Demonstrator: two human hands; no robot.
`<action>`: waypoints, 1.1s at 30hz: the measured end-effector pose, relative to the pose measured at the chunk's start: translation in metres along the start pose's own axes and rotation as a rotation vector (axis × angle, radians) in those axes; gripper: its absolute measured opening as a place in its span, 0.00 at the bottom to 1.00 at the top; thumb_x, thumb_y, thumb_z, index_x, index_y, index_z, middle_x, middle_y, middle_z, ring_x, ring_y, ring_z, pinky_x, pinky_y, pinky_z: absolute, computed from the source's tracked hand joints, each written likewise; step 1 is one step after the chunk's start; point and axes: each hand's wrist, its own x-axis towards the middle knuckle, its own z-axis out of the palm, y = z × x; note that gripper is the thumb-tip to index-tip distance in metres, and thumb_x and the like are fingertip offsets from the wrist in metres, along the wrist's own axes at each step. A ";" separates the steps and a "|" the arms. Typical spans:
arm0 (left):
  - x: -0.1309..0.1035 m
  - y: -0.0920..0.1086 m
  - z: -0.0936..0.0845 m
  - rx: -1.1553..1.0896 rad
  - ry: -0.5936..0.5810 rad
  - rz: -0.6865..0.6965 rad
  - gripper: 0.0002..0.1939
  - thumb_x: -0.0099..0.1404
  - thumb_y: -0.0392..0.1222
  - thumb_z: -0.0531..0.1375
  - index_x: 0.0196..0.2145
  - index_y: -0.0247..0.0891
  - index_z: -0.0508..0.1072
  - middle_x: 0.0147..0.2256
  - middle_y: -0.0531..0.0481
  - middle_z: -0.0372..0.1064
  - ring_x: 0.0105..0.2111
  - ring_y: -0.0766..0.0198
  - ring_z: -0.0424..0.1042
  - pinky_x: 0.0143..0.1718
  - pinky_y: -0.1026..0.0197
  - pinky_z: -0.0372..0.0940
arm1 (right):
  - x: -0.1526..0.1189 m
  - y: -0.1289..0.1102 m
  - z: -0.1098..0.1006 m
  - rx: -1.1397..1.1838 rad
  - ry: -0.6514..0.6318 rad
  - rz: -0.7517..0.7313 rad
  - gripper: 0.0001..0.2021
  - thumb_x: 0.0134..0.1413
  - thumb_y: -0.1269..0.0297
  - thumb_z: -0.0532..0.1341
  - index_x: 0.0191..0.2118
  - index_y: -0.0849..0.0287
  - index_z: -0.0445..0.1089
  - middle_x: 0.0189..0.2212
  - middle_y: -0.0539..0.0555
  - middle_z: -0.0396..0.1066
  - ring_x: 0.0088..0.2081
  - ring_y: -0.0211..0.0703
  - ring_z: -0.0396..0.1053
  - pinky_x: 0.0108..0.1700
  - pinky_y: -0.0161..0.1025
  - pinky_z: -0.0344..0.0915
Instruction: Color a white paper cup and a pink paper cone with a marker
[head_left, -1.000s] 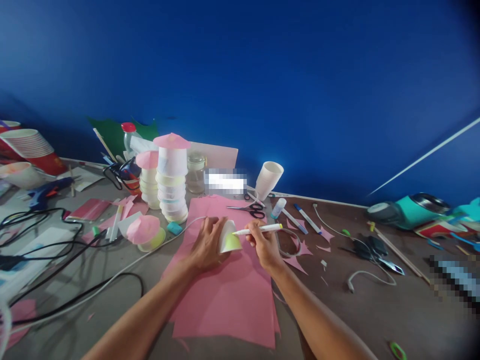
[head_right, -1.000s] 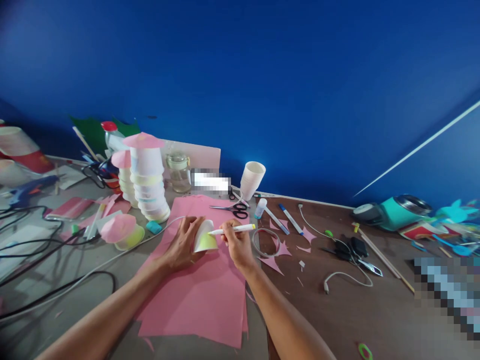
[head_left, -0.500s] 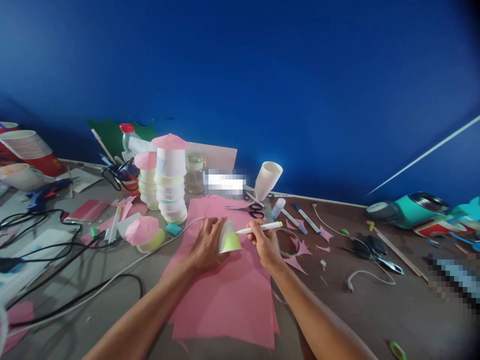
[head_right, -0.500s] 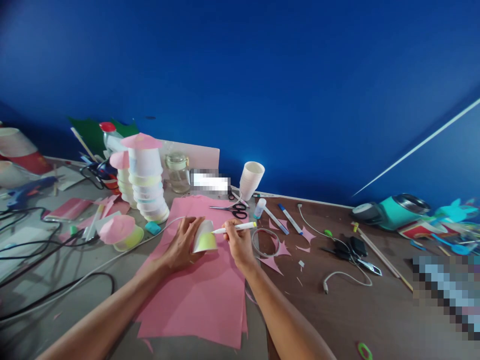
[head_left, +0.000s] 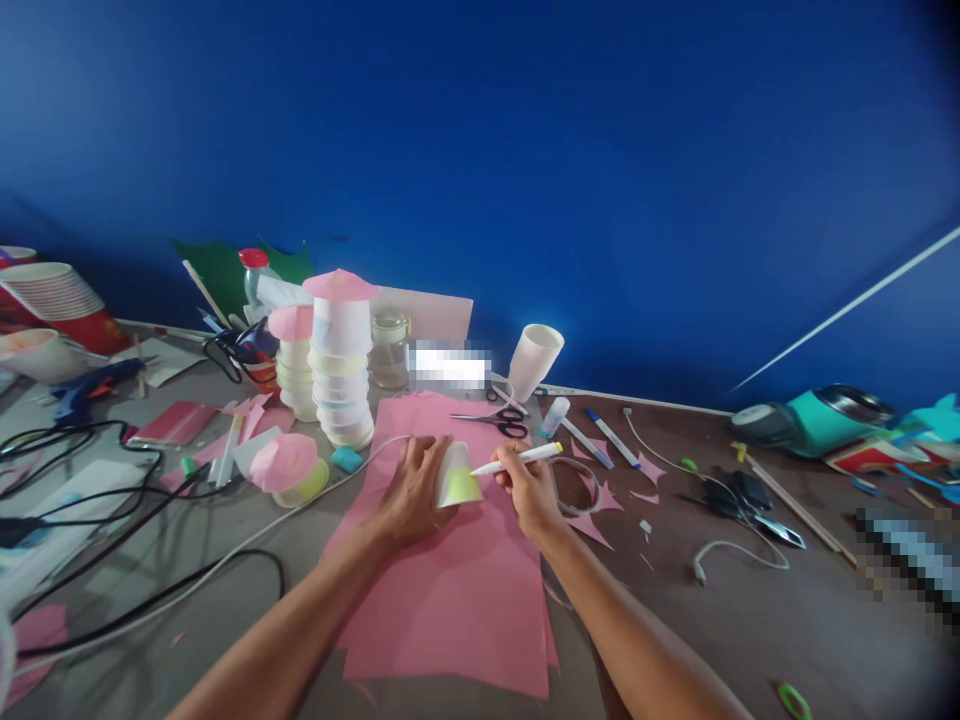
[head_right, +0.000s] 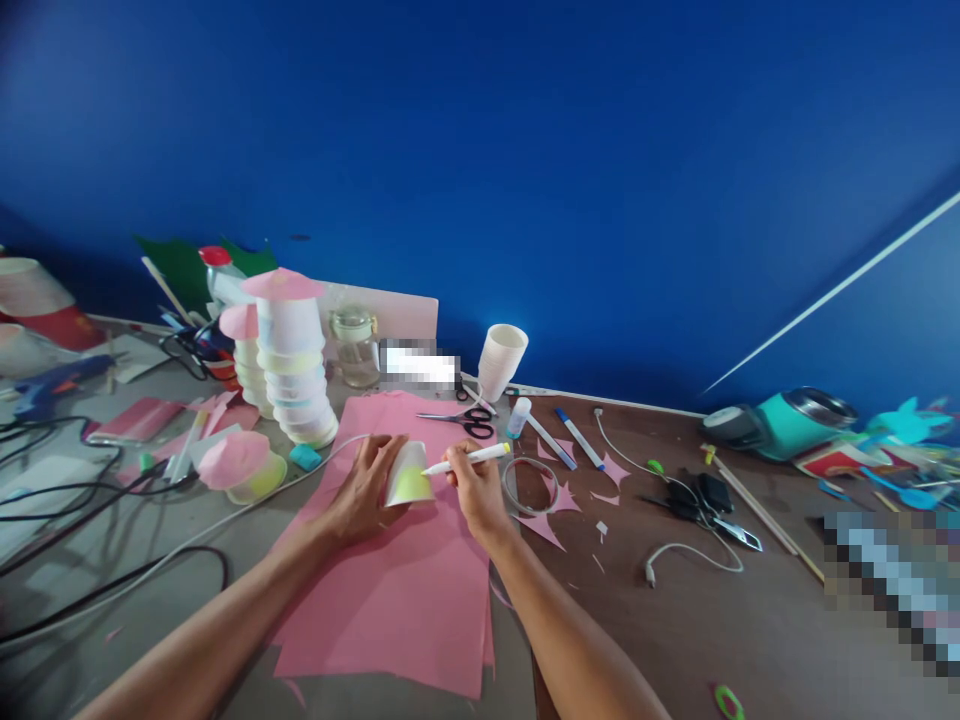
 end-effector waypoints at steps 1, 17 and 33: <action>0.000 0.000 0.000 -0.004 0.001 0.003 0.44 0.53 0.41 0.65 0.64 0.36 0.52 0.52 0.34 0.57 0.54 0.41 0.60 0.53 0.37 0.63 | 0.000 0.000 0.000 -0.002 0.000 0.002 0.14 0.47 0.54 0.62 0.19 0.57 0.65 0.14 0.44 0.58 0.19 0.33 0.54 0.22 0.33 0.49; 0.000 0.001 -0.001 -0.002 -0.032 -0.014 0.47 0.52 0.39 0.65 0.65 0.40 0.47 0.54 0.36 0.55 0.55 0.41 0.58 0.54 0.37 0.62 | 0.000 0.003 0.000 0.008 0.008 -0.003 0.14 0.47 0.54 0.62 0.20 0.57 0.65 0.15 0.45 0.59 0.19 0.34 0.54 0.23 0.34 0.50; 0.001 0.005 -0.002 -0.023 -0.013 -0.033 0.43 0.54 0.41 0.64 0.64 0.39 0.50 0.52 0.36 0.58 0.52 0.44 0.62 0.53 0.37 0.64 | -0.005 -0.001 0.003 0.018 -0.068 -0.068 0.18 0.50 0.50 0.63 0.20 0.57 0.65 0.14 0.44 0.57 0.19 0.32 0.52 0.23 0.34 0.51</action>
